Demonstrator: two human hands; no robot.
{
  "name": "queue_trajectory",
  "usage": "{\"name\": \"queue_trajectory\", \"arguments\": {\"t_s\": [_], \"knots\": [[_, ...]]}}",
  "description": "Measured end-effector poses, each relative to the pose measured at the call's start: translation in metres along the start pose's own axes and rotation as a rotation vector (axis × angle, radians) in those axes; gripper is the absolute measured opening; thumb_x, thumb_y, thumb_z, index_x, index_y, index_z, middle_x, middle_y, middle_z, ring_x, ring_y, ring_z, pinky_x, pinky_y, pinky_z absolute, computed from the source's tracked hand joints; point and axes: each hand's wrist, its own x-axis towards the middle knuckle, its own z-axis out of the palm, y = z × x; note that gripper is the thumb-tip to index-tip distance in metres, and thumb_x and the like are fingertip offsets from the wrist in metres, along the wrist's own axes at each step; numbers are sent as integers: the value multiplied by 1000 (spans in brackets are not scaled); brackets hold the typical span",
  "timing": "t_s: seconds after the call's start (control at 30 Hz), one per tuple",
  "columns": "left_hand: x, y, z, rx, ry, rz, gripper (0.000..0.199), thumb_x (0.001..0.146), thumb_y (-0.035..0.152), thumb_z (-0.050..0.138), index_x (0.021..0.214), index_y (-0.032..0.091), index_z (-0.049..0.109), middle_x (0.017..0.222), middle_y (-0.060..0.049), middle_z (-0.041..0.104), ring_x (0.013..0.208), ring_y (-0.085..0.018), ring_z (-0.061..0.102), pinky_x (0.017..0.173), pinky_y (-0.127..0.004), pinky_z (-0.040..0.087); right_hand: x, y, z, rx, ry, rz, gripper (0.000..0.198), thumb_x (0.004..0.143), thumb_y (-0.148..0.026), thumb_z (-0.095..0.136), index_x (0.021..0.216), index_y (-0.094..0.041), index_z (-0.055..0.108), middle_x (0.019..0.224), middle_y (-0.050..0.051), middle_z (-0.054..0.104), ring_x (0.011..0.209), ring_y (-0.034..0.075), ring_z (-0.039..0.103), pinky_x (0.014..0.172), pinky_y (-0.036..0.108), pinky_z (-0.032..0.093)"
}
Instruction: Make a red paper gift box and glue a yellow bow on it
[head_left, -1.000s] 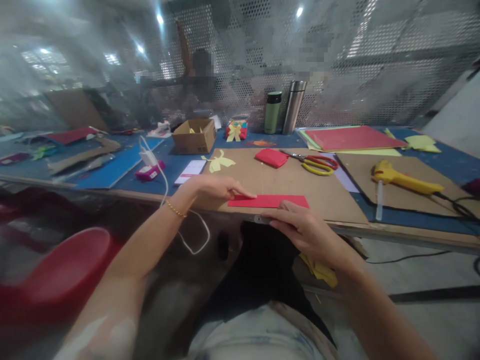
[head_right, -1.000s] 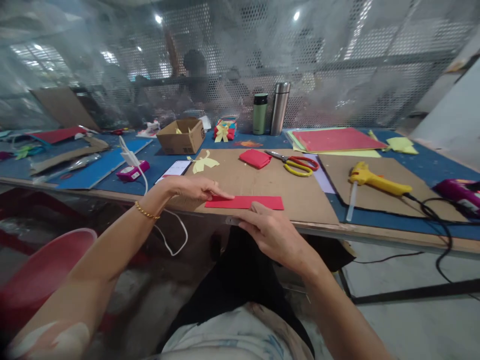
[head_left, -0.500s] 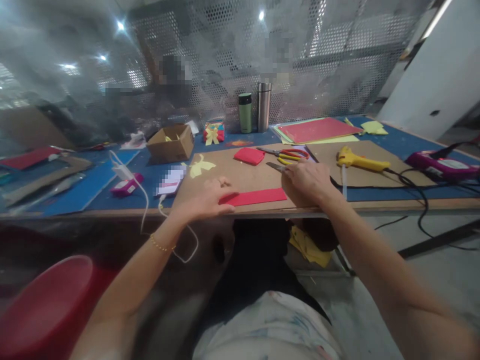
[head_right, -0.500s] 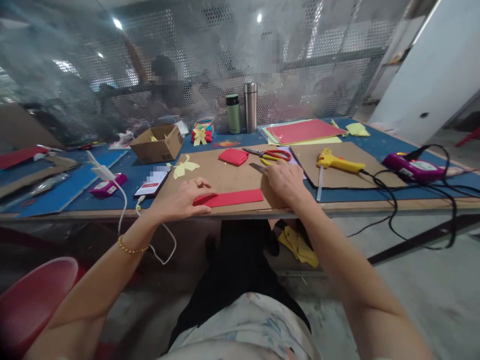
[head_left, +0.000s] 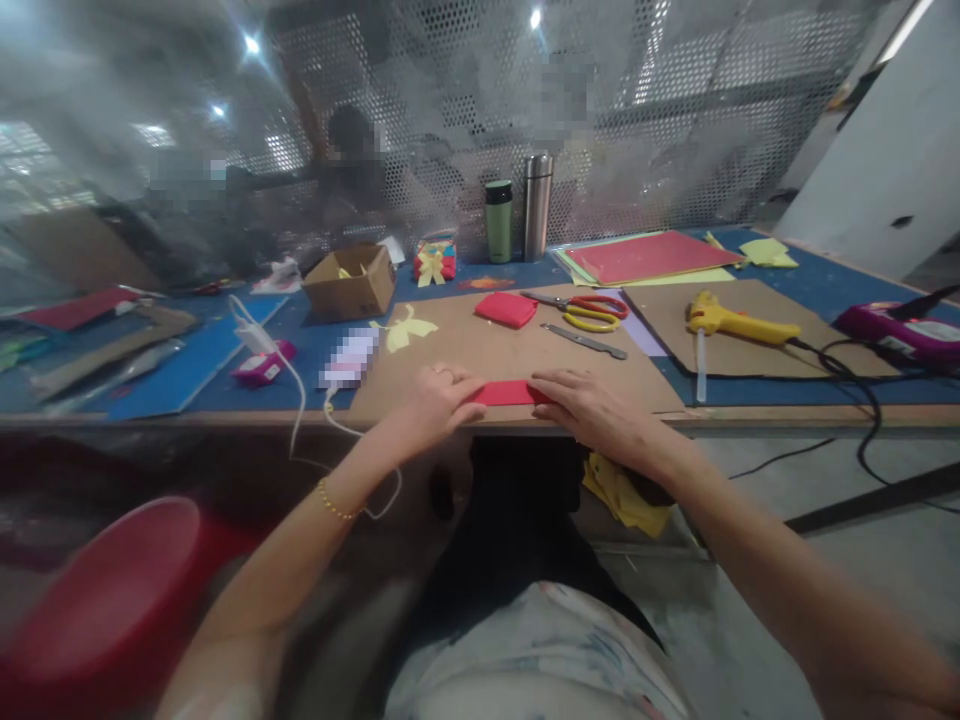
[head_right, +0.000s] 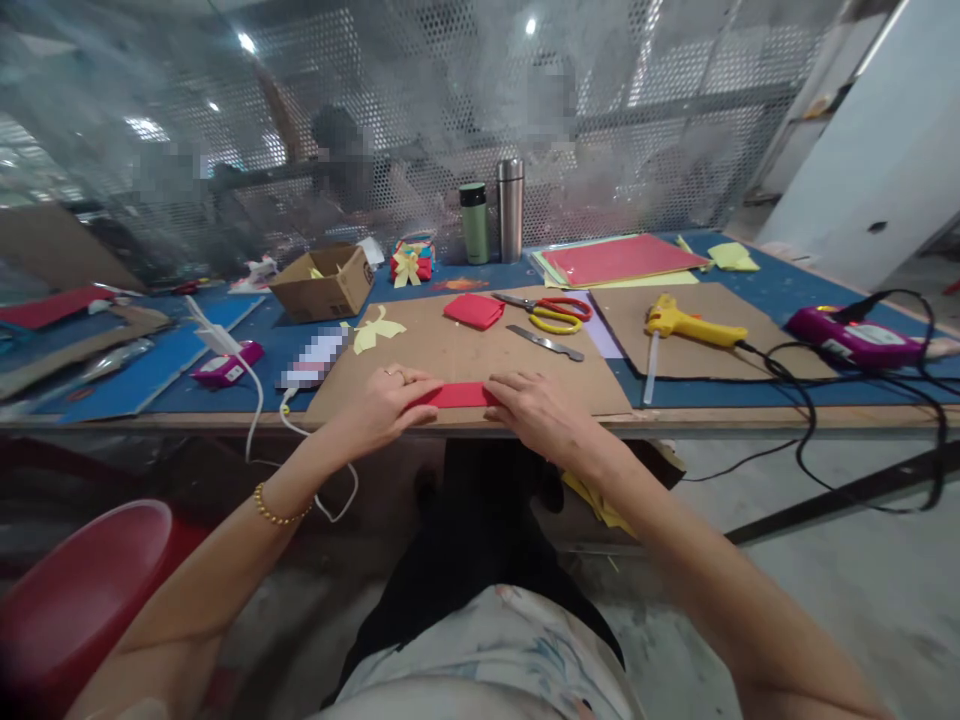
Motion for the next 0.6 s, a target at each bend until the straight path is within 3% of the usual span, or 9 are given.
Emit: {"name": "queue_trajectory", "arguments": {"t_s": [0.17,0.33,0.47,0.6], "knots": [[-11,17,9,116,77,48,58,106,53,62,149,14,62,138,-18,72,122,-31,65,107,-44,46,-23,-3,18,-258,123,-111,33,107,-18,50,132,-14,71,138,21,75,129,32,70,107,45,55],[-15,23,14,198,181,93,29,113,29,52,130,16,71,116,-11,80,103,-22,71,94,-37,45,-35,4,17,-300,234,-197,43,97,-2,49,130,-12,72,126,19,80,112,28,77,96,38,57],[-5,22,2,148,155,43,30,111,33,58,133,18,72,107,-10,81,96,-21,73,93,-36,46,-14,11,6,-222,199,-104,31,93,-6,57,109,-19,80,91,11,82,77,23,74,73,32,52],[12,11,-21,-62,105,-102,30,109,29,56,130,20,77,100,-9,82,90,-21,74,86,-35,51,36,19,-3,-142,241,14,23,98,-22,59,94,-25,82,76,5,78,65,20,67,59,29,39]]}}
